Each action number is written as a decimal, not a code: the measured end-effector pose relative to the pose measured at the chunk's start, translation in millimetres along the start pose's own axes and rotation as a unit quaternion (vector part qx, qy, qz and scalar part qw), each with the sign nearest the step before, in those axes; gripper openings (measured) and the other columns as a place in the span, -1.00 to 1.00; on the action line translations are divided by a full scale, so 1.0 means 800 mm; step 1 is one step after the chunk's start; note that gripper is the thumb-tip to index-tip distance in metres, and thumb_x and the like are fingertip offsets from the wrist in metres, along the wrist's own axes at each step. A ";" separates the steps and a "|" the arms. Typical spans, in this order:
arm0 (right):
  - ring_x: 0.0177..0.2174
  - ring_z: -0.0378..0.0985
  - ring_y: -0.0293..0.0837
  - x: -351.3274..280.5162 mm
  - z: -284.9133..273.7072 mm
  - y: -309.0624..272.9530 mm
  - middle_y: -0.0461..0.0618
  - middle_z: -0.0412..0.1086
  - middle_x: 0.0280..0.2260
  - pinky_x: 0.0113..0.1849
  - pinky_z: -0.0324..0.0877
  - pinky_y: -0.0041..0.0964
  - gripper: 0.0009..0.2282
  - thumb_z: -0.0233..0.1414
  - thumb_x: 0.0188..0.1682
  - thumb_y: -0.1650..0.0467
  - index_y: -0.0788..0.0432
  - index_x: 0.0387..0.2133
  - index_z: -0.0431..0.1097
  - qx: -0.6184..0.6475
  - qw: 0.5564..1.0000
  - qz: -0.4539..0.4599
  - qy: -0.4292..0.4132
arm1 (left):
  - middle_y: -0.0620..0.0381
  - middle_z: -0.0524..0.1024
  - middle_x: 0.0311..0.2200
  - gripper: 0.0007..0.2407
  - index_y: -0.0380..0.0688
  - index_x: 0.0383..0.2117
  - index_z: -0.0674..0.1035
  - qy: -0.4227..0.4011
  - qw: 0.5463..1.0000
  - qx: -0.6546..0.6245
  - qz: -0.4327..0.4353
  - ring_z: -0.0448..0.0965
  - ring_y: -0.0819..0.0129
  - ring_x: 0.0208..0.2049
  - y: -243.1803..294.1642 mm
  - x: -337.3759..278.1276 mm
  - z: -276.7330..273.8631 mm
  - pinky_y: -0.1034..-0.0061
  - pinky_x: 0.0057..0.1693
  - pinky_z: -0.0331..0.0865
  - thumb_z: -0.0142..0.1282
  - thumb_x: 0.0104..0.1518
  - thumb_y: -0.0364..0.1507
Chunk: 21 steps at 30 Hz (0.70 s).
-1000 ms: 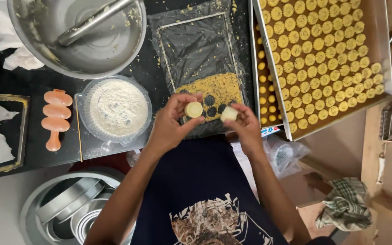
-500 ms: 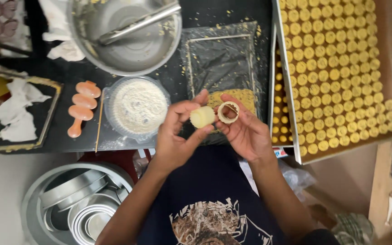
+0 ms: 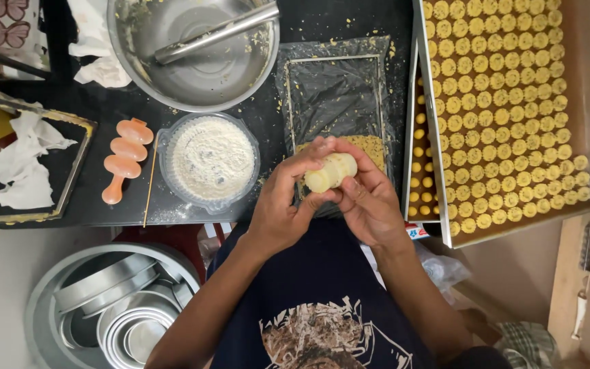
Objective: Manually shaping dough into cookies using a mold and a wooden skewer on a bakery tray.
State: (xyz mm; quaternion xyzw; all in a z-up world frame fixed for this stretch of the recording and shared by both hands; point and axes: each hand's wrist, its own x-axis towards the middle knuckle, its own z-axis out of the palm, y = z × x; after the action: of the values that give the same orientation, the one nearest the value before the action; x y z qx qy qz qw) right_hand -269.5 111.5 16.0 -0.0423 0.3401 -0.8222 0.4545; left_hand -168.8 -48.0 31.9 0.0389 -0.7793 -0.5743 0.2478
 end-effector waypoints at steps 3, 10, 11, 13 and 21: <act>0.13 0.41 -0.14 -0.002 -0.007 0.006 0.07 0.27 0.19 0.09 0.43 -0.30 -0.50 0.05 0.14 0.51 0.28 0.34 0.06 0.013 1.000 0.009 0.013 | -0.12 0.43 0.26 -0.69 -0.15 0.07 0.33 -0.021 0.999 -0.046 0.001 0.37 -0.01 0.41 -0.010 -0.003 0.007 0.19 0.49 0.23 0.18 0.31 -0.43; 0.09 0.44 -0.11 -0.003 -0.012 0.023 0.08 0.28 0.15 0.04 0.45 -0.26 -0.55 0.09 0.17 0.48 0.29 0.29 0.12 0.014 1.000 -0.011 0.006 | -0.11 0.38 0.29 -0.66 -0.10 0.12 0.25 0.009 0.969 -0.248 -0.009 0.21 0.03 0.50 -0.056 -0.030 0.042 0.19 0.51 0.11 0.18 0.39 -0.41; 0.10 0.44 -0.12 -0.003 -0.006 0.023 0.08 0.29 0.15 0.07 0.44 -0.27 -0.55 0.09 0.16 0.48 0.28 0.28 0.13 0.025 1.000 -0.010 0.008 | -0.09 0.37 0.32 -0.65 -0.09 0.14 0.26 0.019 0.967 -0.254 -0.011 0.18 0.06 0.50 -0.057 -0.031 0.043 0.20 0.53 0.08 0.16 0.38 -0.37; 0.11 0.45 -0.14 -0.001 0.000 0.024 0.07 0.29 0.15 0.11 0.44 -0.29 -0.56 0.10 0.16 0.47 0.28 0.27 0.13 0.037 0.999 -0.009 0.008 | -0.06 0.37 0.34 -0.64 -0.08 0.16 0.26 0.028 0.966 -0.258 -0.012 0.15 0.09 0.49 -0.052 -0.026 0.036 0.21 0.54 0.06 0.13 0.38 -0.33; 0.06 0.42 -0.16 0.008 0.002 0.028 0.03 0.33 0.11 0.07 0.41 -0.23 -0.52 0.03 0.18 0.40 0.28 0.35 0.10 0.048 0.998 0.027 0.011 | -0.15 0.18 0.44 -0.83 -0.16 0.13 0.34 -0.052 0.968 -0.231 -0.084 0.01 0.14 0.54 -0.059 -0.013 0.013 0.15 0.62 -0.09 -0.11 0.51 -0.43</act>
State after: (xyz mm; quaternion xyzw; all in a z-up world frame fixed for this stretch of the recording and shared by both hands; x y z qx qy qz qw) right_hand -256.6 98.0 2.4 -0.0025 0.3063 -0.8255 0.4740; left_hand -174.5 -51.3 -17.1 0.0154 -0.6313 -0.7587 0.1600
